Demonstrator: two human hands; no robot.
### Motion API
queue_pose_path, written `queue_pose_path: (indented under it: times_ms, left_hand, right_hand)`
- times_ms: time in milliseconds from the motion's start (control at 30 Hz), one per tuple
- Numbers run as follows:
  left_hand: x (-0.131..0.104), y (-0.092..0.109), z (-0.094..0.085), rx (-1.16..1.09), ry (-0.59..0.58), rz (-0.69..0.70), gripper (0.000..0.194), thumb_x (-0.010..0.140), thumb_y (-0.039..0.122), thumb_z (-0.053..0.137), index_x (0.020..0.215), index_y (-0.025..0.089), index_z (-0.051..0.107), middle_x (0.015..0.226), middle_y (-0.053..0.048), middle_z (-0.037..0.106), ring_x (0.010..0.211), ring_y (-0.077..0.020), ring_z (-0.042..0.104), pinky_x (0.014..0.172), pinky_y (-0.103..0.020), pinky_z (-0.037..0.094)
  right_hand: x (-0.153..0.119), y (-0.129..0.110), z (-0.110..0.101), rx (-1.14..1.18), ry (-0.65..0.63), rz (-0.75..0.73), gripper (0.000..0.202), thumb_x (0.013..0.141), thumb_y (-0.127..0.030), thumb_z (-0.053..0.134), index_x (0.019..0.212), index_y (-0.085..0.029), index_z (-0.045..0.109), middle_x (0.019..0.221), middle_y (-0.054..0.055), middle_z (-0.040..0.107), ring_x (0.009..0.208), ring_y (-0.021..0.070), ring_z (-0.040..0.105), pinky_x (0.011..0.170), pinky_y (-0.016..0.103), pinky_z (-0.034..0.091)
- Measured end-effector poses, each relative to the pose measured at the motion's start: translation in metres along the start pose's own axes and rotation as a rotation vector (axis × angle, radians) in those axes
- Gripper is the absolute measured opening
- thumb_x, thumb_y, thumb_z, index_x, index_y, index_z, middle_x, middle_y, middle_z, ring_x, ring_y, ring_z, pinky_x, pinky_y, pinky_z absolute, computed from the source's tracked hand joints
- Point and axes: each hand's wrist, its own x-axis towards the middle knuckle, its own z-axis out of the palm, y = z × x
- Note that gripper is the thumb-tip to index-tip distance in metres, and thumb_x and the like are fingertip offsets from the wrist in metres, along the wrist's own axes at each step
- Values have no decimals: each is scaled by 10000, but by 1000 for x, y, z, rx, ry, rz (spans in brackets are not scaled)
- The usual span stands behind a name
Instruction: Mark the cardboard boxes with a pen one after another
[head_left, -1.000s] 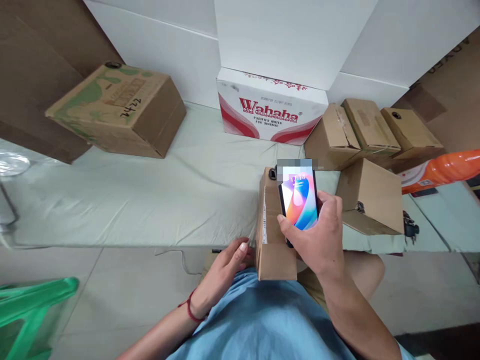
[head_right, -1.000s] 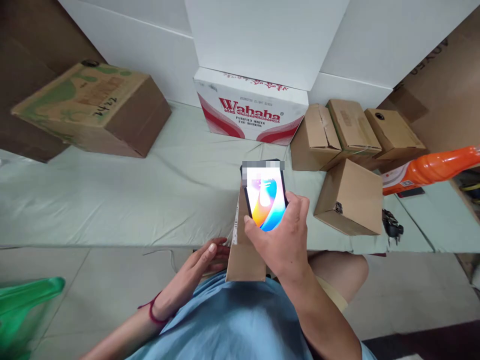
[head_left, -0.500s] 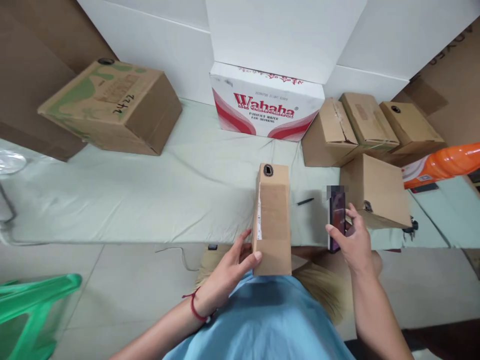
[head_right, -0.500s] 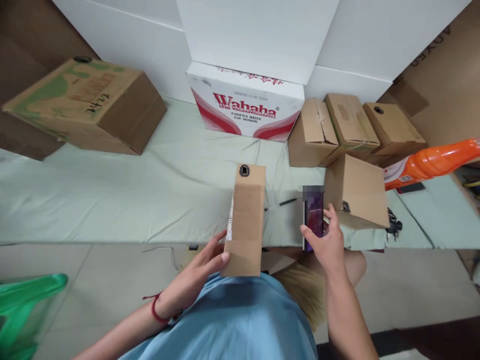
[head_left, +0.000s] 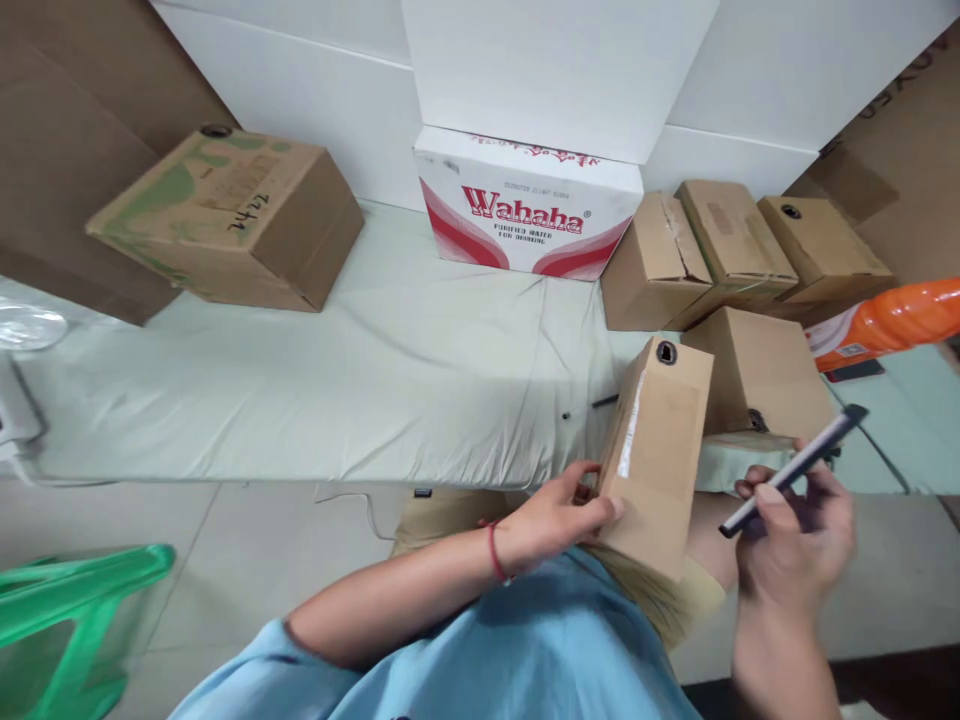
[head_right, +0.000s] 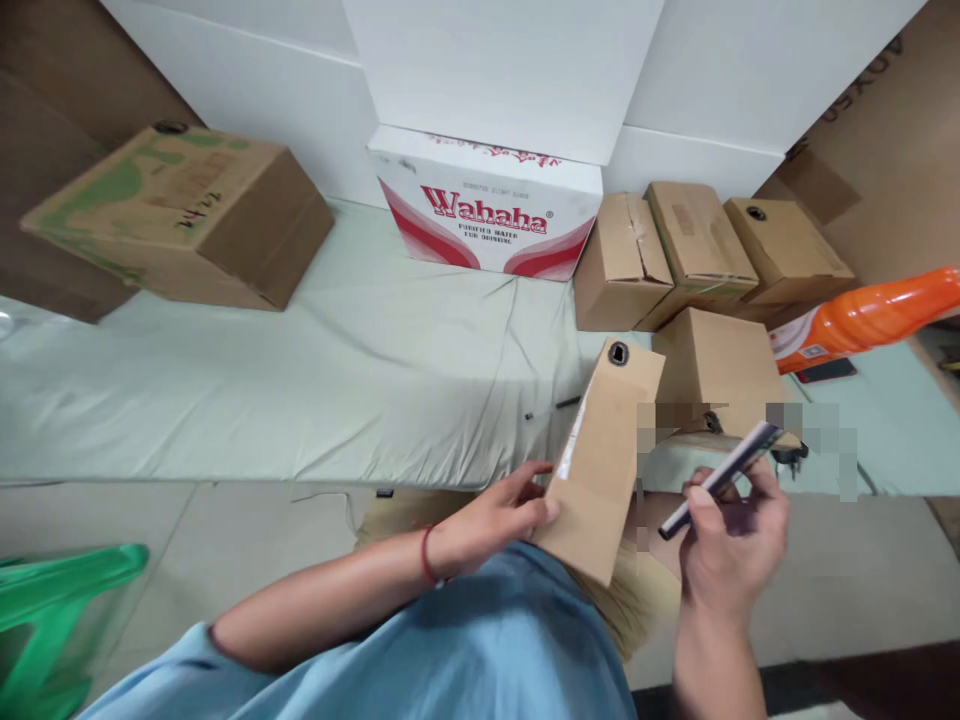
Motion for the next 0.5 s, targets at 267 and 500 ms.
queue_pose_path:
  times_ms: [267, 500]
  left_hand:
    - [90, 28, 49, 403, 79, -2, 803, 876, 752, 682, 1385, 134, 626, 1224, -193, 783, 1076, -344, 766, 859, -386, 594]
    - [118, 64, 58, 840, 148, 183, 728, 987, 770, 514, 1101, 93, 756, 1150, -289, 785, 1166, -448, 741, 931, -457, 537]
  right_hand:
    - [-7, -26, -7, 117, 134, -49, 470, 680, -347, 849, 1101, -256, 660, 1367, 61, 680, 767, 149, 616, 623, 315, 501]
    - [-20, -27, 0, 196, 93, 23, 492, 665, -312, 867, 1111, -232, 675, 1396, 58, 698, 770, 114, 656, 672, 282, 533]
